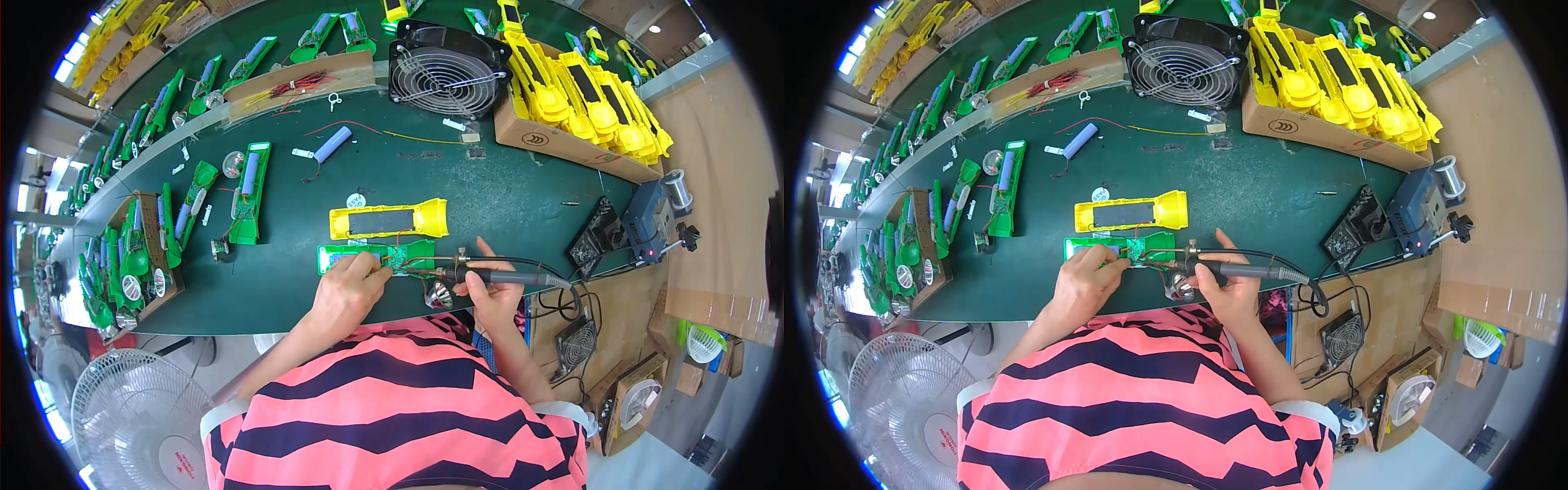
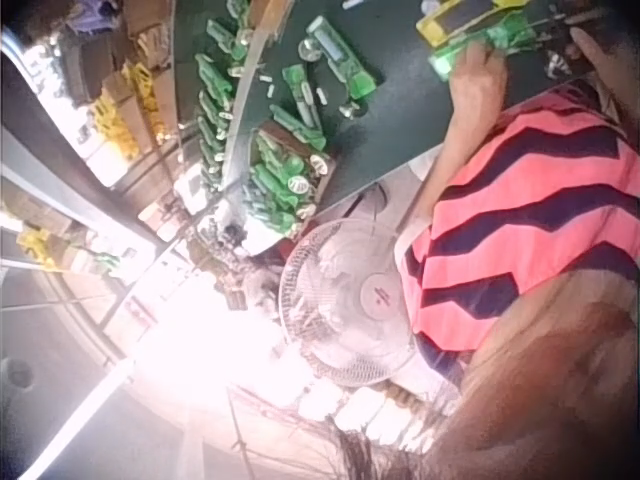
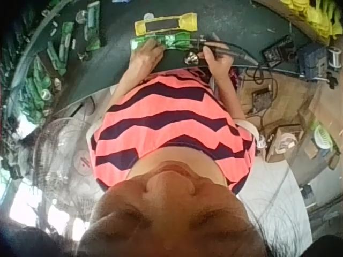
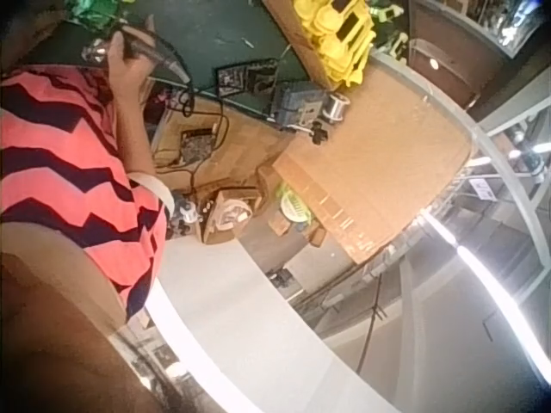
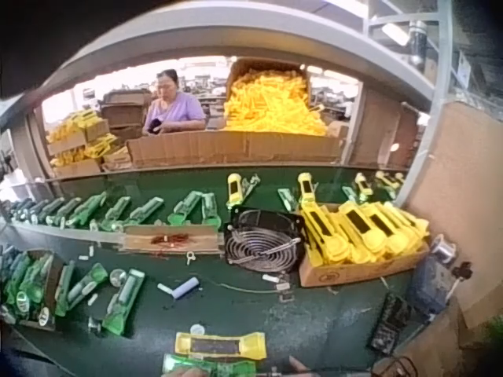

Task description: Soldering electronic components onto circuit boards for flashlights on an assembly line.

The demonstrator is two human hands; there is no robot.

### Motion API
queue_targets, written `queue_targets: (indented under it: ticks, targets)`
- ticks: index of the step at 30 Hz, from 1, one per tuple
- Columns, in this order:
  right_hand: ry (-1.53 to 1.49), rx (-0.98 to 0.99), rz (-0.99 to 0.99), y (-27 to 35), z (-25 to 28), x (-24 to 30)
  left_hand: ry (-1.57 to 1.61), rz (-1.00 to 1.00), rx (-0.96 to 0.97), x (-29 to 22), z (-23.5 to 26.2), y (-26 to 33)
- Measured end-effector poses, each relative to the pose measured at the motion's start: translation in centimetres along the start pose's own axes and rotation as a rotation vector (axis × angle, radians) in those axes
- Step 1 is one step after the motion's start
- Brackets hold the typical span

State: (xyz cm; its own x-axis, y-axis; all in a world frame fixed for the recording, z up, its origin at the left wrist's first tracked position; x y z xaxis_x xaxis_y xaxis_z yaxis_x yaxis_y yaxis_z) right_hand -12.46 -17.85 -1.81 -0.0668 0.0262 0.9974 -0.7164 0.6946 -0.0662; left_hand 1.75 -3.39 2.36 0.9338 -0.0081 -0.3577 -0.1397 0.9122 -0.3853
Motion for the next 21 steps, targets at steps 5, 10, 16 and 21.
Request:
queue_targets:
  ticks: [5, 10, 16, 21]
  targets:
    - [0.008, 0.017, -0.017, 0.0, 0.2, 0.3, -0.009, 0.021, 0.013, -0.1, -0.1, -0.1]
    - [-0.149, -0.092, -0.083, 0.4, 1.0, 0.5, -0.019, 0.018, 0.007, -0.2, -0.2, 0.0]
    - [-0.285, -0.121, -0.061, 1.4, 1.0, 0.4, -0.051, 0.026, 0.002, -0.5, -0.4, -0.1]
    - [-0.258, -0.079, -0.066, 1.7, 1.4, -1.0, -0.055, 0.044, -0.029, -0.4, -0.5, 0.0]
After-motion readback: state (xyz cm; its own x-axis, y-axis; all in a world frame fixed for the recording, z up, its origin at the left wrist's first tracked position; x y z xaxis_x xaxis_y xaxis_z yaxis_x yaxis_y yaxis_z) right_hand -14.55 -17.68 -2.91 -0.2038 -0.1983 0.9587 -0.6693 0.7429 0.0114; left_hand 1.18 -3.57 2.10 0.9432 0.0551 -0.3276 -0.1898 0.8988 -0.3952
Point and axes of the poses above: each hand's wrist, its own y-axis away from the middle knuckle, its own z-axis out of the back of the hand, x = y × z, the point moved 4 cm from there along -y, towards the middle knuckle, and after that the axes turned 7 degrees about -z, right-handed, at the moved point
